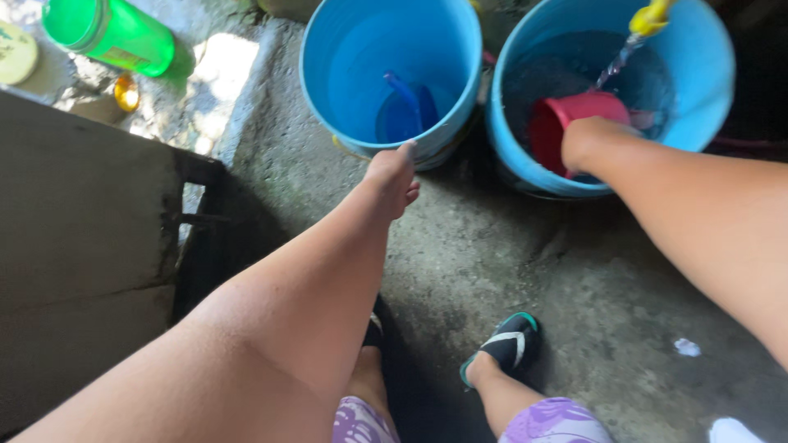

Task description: The person scrubs the inside of a toilet with a brush while pouring water from a red dipper, refills the dipper from a blue bucket, and continues rinsing and scrubbing the toilet.

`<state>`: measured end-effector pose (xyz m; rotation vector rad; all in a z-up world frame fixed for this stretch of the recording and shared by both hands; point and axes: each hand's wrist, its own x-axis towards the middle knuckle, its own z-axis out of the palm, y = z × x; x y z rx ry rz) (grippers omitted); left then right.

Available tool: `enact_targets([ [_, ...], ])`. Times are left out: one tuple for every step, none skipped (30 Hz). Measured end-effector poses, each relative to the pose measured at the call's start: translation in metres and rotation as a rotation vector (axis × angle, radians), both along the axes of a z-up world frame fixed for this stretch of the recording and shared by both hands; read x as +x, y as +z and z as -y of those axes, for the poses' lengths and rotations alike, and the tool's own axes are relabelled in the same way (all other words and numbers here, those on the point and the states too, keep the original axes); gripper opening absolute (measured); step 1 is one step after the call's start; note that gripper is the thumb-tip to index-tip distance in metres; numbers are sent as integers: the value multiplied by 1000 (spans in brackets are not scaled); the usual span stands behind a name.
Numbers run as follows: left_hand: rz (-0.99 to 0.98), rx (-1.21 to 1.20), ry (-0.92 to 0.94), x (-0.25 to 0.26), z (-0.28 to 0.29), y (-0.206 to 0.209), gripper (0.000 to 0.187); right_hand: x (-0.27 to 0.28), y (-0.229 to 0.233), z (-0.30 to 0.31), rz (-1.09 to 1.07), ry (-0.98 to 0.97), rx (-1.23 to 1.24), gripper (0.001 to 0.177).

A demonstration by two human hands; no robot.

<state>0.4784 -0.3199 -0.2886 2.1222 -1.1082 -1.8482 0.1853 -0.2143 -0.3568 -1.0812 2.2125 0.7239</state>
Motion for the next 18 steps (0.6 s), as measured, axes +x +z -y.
enact_targets([
  [-15, 6, 22, 2, 4, -1, 50, -6, -13, -2, 37, 59, -43, 29],
  [-31, 14, 38, 2, 8, -2, 53, -12, -25, -4, 71, 112, -86, 27],
  [-24, 14, 42, 4, 12, -3, 53, -15, -36, -7, 78, 116, -86, 27],
  [-25, 20, 24, 6, 17, -4, 55, -19, -42, -11, 85, 101, -163, 22],
  [-26, 25, 5, 7, 21, -4, 57, -23, -46, -15, 92, 86, -241, 19],
  [-20, 27, 4, 6, 25, -5, 57, -29, -44, -18, 210, -154, -247, 20],
  [-30, 25, 0, 6, 28, -4, 59, -32, -41, -20, 329, -393, -250, 26],
  [-46, 26, -2, 5, 28, -4, 61, -35, -35, -26, 328, -395, -245, 26],
  [-46, 31, -3, 9, 27, -2, 61, -37, -26, -34, 376, -569, -284, 31],
  [-66, 22, -18, 9, 27, 1, 62, -39, -15, -42, 417, -753, -334, 37],
  [-85, 14, -34, 9, 28, 6, 64, -35, -5, -52, 406, -764, -341, 37],
  [-98, 16, -49, 7, 28, 10, 64, -29, 6, -67, 530, -856, -463, 30],
  [-88, 36, -27, 6, 27, 15, 63, -22, 18, -82, 654, -944, -590, 23],
  [-71, 56, -5, 4, 26, 19, 63, -12, 31, -95, 642, -956, -597, 23],
  [-79, 59, -21, 1, 25, 22, 63, -3, 46, -107, 672, -1025, -697, 20],
  [-85, 58, -41, 0, 25, 25, 63, 8, 60, -115, 707, -1086, -796, 17],
  [-92, 58, -62, 0, 25, 28, 64, 18, 74, -120, 700, -1091, -801, 17],
  [-99, 55, -69, -2, 27, 31, 64, 27, 89, -122, 706, -1102, -848, 18],
])
